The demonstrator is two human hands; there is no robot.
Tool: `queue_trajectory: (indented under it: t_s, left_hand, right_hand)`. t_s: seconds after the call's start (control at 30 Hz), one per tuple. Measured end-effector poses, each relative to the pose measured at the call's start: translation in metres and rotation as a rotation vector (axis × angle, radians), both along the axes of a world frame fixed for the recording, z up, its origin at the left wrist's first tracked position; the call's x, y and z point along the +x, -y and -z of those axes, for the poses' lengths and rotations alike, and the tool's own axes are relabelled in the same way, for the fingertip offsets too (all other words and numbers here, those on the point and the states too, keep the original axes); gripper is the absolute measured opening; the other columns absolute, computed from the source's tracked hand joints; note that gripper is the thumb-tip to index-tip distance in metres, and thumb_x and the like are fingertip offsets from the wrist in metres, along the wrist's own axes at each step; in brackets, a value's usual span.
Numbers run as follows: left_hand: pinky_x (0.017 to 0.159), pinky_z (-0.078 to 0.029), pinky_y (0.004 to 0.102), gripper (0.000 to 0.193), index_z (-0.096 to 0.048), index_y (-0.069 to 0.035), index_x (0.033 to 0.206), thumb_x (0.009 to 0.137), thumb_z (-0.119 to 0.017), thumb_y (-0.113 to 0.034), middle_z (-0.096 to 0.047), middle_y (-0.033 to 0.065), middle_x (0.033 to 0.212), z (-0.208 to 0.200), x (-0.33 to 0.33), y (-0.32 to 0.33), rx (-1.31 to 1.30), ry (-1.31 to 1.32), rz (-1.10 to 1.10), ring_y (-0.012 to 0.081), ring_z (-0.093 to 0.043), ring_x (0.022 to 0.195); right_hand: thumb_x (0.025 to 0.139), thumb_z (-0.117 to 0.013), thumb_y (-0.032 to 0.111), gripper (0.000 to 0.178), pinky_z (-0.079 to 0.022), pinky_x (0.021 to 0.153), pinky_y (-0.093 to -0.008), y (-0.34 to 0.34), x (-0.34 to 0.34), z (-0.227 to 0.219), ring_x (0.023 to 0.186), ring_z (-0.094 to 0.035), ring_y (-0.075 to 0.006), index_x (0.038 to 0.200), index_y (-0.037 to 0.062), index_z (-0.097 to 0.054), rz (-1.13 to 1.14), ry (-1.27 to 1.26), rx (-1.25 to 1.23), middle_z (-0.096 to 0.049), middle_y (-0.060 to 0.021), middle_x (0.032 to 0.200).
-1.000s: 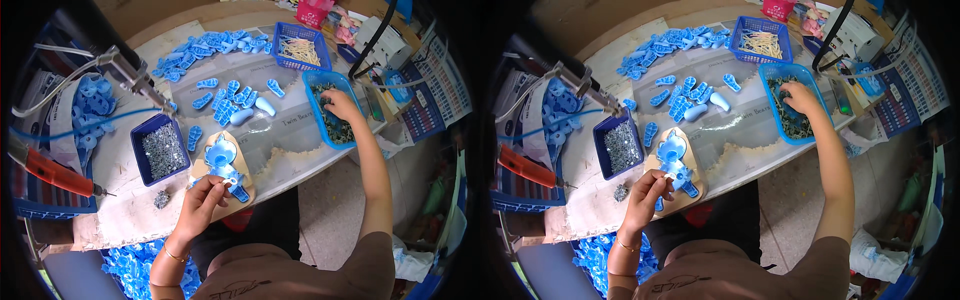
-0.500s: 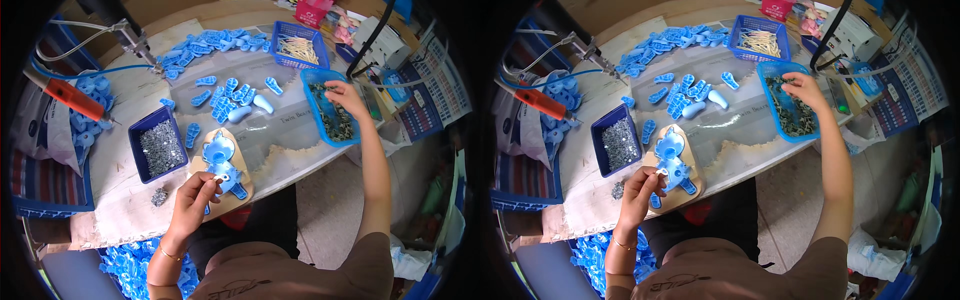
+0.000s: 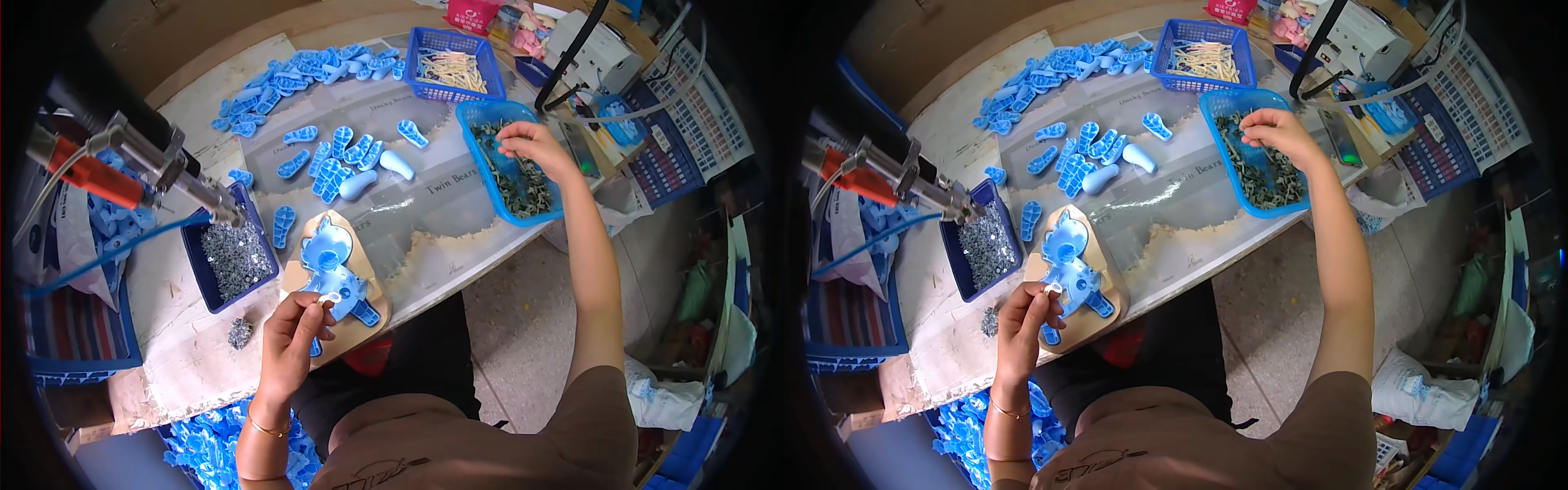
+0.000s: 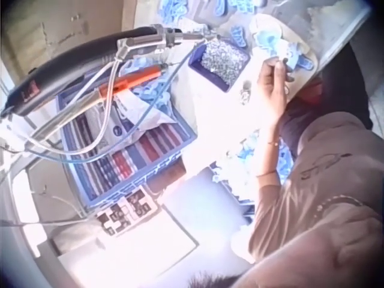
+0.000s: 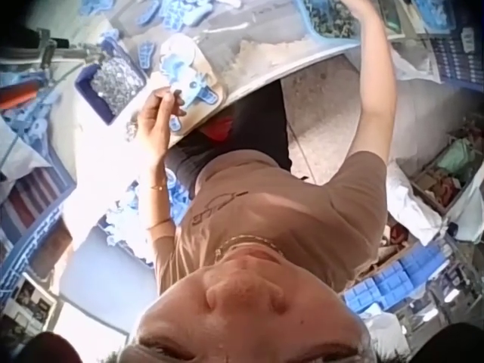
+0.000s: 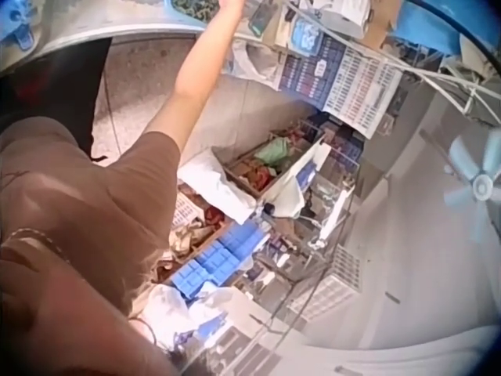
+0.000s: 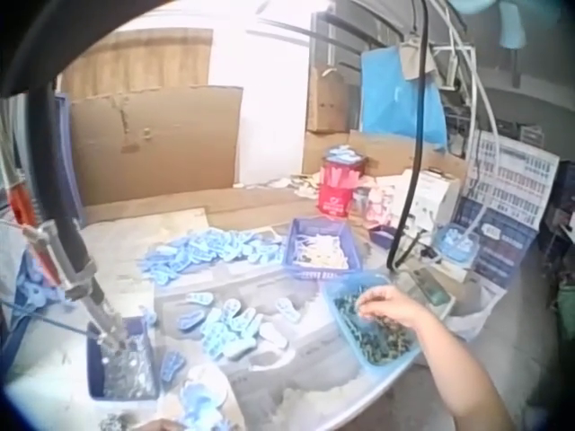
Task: Assembling blue plastic toy parts by placing them in a mold and using an overhead assembly tool.
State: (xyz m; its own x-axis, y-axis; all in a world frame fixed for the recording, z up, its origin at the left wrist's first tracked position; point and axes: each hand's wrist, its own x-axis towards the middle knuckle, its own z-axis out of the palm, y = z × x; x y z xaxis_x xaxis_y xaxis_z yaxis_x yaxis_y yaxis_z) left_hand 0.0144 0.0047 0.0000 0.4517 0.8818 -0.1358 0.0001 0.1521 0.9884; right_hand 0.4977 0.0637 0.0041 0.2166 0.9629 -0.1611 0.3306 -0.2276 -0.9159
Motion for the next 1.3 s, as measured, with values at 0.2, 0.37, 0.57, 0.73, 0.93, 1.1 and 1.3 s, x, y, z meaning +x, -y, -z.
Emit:
queue_trajectory:
  t_s: [0.2, 0.37, 0.57, 0.73, 0.93, 1.1, 1.3]
  left_hand:
    - [0.068, -0.048, 0.0211, 0.022, -0.061, 0.0, 0.108, 0.102, -0.054, -0.02, -0.064, 0.0037, 0.087, -0.001, 0.0, 0.003, 0.004, -0.008, -0.003, 0.007, -0.057, 0.072]
    - [0.061, -0.043, 0.0199, 0.02, -0.061, 0.001, 0.107, 0.101, -0.054, -0.018, -0.065, 0.0024, 0.084, -0.007, 0.001, 0.004, 0.064, -0.13, -0.042, 0.0048, -0.054, 0.069]
    - [0.062, -0.043, 0.0203, 0.017, -0.059, 0.001, 0.101, 0.1, -0.056, -0.015, -0.061, 0.0019, 0.075, -0.001, 0.0, 0.003, 0.232, -0.213, -0.034, 0.005, -0.053, 0.069]
    - [0.066, -0.045, 0.0213, 0.015, -0.055, 0.003, 0.098, 0.098, -0.059, -0.012, -0.062, 0.0032, 0.079, -0.005, 0.003, 0.004, 0.137, -0.1, -0.083, 0.0056, -0.054, 0.073]
    - [0.065, -0.047, 0.0242, 0.016, -0.055, 0.002, 0.093, 0.094, -0.065, -0.011, -0.064, 0.0056, 0.077, -0.001, 0.002, 0.001, 0.16, -0.181, -0.101, 0.0064, -0.056, 0.073]
    - [0.065, -0.048, 0.0253, 0.016, -0.056, 0.002, 0.092, 0.093, -0.066, -0.011, -0.066, 0.0068, 0.076, 0.001, 0.001, 0.0, 0.189, -0.236, -0.101, 0.0073, -0.059, 0.073]
    - [0.066, -0.05, 0.0273, 0.016, -0.056, 0.002, 0.091, 0.093, -0.067, -0.011, -0.067, 0.0087, 0.08, 0.001, 0.003, 0.004, 0.15, -0.228, -0.104, 0.0095, -0.063, 0.076]
  right_hand:
    - [0.088, -0.068, 0.015, 0.019, -0.05, 0.078, -0.0242, 0.003, -0.004, 0.003, 0.09, -0.063, -0.0107, 0.104, 0.0051, -0.068, -0.05, 0.106, 0.155, -0.066, -0.0012, 0.102]
    - [0.091, -0.065, 0.012, 0.019, -0.05, 0.08, -0.0259, 0.012, -0.072, -0.028, 0.093, -0.061, -0.0119, 0.108, 0.0039, -0.069, -0.111, 0.225, 0.107, -0.059, -0.0028, 0.104]
    - [0.093, -0.062, 0.007, 0.018, -0.052, 0.075, -0.025, 0.028, -0.211, -0.035, 0.08, -0.062, -0.0112, 0.109, 0.0004, -0.068, -0.662, -0.039, 0.114, -0.058, -0.0025, 0.096]
    - [0.094, -0.065, 0.01, 0.019, -0.053, 0.071, -0.0244, 0.025, -0.256, -0.029, 0.081, -0.064, -0.0089, 0.109, -0.0017, -0.066, -0.683, -0.307, -0.109, -0.068, -0.0043, 0.091]
    - [0.095, -0.065, 0.014, 0.019, -0.052, 0.07, -0.0225, 0.025, -0.267, -0.024, 0.077, -0.063, -0.0074, 0.108, -0.0006, -0.067, -0.697, -0.335, -0.173, -0.067, -0.0025, 0.089]
    - [0.094, -0.066, 0.014, 0.019, -0.052, 0.068, -0.0227, 0.026, -0.265, -0.024, 0.076, -0.063, -0.0074, 0.106, -0.0004, -0.068, -0.664, -0.323, -0.155, -0.067, -0.0025, 0.088]
    - [0.093, -0.066, 0.014, 0.018, -0.053, 0.065, -0.0232, 0.028, -0.267, -0.029, 0.073, -0.064, -0.0083, 0.104, -0.0008, -0.068, -0.671, -0.294, -0.159, -0.068, -0.0036, 0.086]
